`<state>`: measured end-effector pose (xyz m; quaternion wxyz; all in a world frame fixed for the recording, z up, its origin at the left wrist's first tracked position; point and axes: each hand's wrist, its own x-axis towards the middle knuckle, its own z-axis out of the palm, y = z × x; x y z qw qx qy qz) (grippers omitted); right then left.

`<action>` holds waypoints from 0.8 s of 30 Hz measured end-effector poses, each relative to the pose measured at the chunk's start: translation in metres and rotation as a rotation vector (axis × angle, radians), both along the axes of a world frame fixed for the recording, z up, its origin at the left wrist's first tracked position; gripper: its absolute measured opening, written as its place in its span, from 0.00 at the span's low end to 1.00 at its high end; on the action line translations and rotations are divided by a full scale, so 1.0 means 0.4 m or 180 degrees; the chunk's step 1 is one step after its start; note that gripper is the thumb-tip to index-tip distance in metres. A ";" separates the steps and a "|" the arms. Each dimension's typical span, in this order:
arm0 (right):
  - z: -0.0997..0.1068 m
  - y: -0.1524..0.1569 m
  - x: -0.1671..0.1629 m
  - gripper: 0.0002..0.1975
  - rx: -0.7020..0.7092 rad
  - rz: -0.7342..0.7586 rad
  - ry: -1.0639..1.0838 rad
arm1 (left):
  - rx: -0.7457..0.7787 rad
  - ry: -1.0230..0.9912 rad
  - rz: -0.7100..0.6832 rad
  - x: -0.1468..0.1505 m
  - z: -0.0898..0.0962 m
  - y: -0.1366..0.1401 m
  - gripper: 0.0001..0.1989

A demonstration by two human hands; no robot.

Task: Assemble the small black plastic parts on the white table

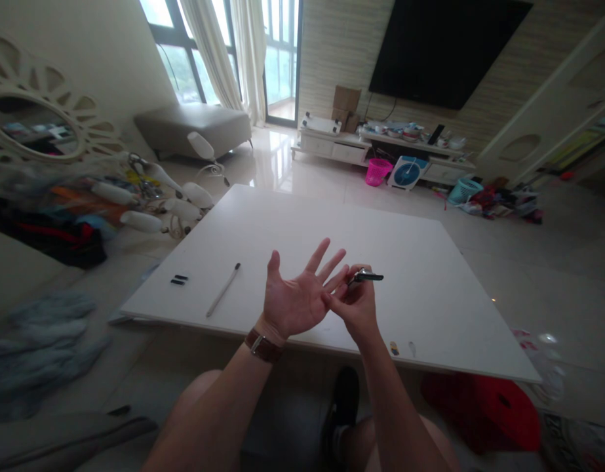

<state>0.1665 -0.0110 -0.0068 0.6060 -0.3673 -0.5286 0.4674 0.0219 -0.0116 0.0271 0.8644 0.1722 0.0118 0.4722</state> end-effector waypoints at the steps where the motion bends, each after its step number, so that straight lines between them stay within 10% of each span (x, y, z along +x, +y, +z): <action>1: 0.001 0.000 0.000 0.29 -0.0015 -0.0010 0.0002 | -0.0004 0.0000 0.0005 0.001 0.000 0.000 0.42; 24: -0.006 0.001 -0.001 0.28 -0.0003 -0.0095 -0.0062 | 0.0038 0.0448 0.0249 0.010 0.012 -0.005 0.42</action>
